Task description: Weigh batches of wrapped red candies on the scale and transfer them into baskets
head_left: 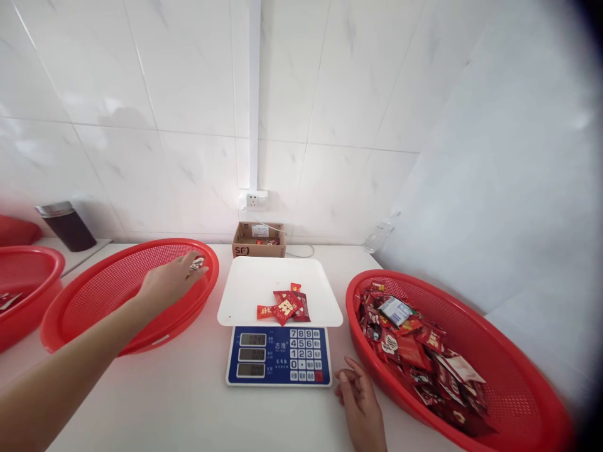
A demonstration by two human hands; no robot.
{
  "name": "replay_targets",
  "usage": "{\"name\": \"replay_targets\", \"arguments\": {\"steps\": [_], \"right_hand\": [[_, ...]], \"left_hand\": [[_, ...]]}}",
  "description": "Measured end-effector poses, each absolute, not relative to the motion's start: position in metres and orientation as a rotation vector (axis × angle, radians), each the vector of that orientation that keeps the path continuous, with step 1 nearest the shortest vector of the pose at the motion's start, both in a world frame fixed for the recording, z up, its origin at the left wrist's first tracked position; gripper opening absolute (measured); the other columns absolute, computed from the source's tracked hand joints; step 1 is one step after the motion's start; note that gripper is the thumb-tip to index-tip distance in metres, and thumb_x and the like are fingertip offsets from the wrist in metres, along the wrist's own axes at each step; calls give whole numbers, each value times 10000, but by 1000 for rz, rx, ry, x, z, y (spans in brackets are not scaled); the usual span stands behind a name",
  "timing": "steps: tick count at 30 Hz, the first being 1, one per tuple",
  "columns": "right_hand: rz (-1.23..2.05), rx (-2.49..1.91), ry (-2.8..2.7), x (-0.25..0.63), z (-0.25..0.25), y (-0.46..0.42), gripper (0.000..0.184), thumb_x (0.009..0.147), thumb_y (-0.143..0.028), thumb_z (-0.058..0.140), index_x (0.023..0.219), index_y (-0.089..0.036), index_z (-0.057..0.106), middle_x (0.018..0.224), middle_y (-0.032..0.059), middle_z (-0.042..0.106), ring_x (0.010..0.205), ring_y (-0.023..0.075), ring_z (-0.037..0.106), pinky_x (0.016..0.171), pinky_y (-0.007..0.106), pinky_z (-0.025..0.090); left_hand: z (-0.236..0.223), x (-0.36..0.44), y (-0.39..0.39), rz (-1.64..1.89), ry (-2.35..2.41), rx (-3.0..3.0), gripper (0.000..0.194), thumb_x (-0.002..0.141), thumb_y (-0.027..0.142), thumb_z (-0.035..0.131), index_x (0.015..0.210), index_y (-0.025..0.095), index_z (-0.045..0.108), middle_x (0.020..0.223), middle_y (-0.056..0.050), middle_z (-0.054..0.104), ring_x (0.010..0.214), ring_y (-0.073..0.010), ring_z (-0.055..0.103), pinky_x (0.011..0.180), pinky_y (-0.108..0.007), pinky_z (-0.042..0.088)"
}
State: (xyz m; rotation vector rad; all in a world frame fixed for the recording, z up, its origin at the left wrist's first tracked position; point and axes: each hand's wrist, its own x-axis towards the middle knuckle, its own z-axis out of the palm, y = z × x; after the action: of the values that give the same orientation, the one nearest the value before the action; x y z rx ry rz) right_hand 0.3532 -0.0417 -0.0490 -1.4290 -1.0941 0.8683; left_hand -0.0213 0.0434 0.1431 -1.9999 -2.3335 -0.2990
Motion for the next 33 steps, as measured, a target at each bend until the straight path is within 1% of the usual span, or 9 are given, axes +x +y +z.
{"name": "replay_targets", "arguments": {"steps": [3, 6, 8, 12, 17, 22, 26, 29, 33], "right_hand": [[894, -1424, -1084, 352, -48, -41, 530, 740, -545, 516, 1106, -166, 459, 739, 14, 593, 583, 148, 529, 572, 280, 454], [904, -1432, -1055, 351, -46, -41, 557, 728, -561, 520, 1115, -167, 453, 735, 11, 592, 577, 148, 527, 565, 278, 457], [911, -1435, -1037, 350, -44, -41, 565, 722, -568, 524, 1114, -167, 458, 735, 8, 590, 578, 148, 532, 572, 281, 459], [887, -1421, -1014, 350, -43, -43, 564, 711, -575, 538, 1096, -167, 476, 710, -2, 579, 569, 143, 525, 561, 278, 451], [868, -1414, -1017, 349, -43, -43, 583, 704, -582, 543, 1107, -165, 479, 712, -4, 584, 571, 136, 524, 571, 272, 445], [877, -1402, -1041, 350, -43, -42, 554, 721, -546, 546, 1111, -158, 483, 682, -9, 577, 568, 138, 517, 575, 274, 446], [888, -1401, -1049, 351, -43, -42, 572, 716, -551, 550, 1117, -148, 485, 673, -10, 578, 571, 141, 522, 582, 276, 446], [898, -1410, -1045, 351, -43, -42, 579, 709, -570, 547, 1111, -158, 483, 685, -7, 583, 566, 142, 528, 582, 277, 448], [888, -1410, -1044, 351, -44, -43, 560, 720, -558, 541, 1111, -162, 476, 676, -10, 576, 571, 142, 524, 581, 274, 450]], "left_hand": [[134, -30, 42, -242, -2238, -1965, 551, 827, 537, 272, 1177, 161, 470, 1159, -169, 552, 1084, -359, 488, 835, -524, 412], [119, -4, 48, -299, -2117, -2111, 552, 841, 508, 293, 1285, 194, 386, 1403, -117, 329, 1320, -296, 201, 1035, -485, 244], [111, 31, 53, -424, -2031, -2361, 589, 842, 544, 259, 1324, 214, 331, 1441, -96, 265, 1338, -264, 161, 1061, -467, 216], [96, 109, 58, -567, -1762, -2833, 641, 825, 591, 259, 1360, 239, 249, 1463, -68, 213, 1328, -219, 197, 1058, -390, 257], [81, 160, 72, -399, -1626, -2912, 691, 759, 662, 328, 1310, 246, 337, 1416, -109, 295, 1259, -307, 301, 1003, -476, 283], [82, 163, 93, -393, -1665, -2868, 535, 720, 616, 443, 1058, 211, 536, 1089, -107, 545, 1017, -297, 509, 833, -434, 414], [84, 159, 102, -486, -1786, -2803, 415, 711, 507, 512, 997, 207, 520, 982, -77, 578, 840, -241, 579, 690, -353, 460], [86, 152, 107, -626, -1856, -2723, 284, 730, 417, 515, 932, 218, 510, 922, -42, 603, 817, -199, 580, 702, -307, 454], [103, 127, 111, -823, -1968, -2531, 247, 769, 399, 466, 941, 221, 475, 926, -19, 607, 828, -158, 567, 719, -260, 448]]}}
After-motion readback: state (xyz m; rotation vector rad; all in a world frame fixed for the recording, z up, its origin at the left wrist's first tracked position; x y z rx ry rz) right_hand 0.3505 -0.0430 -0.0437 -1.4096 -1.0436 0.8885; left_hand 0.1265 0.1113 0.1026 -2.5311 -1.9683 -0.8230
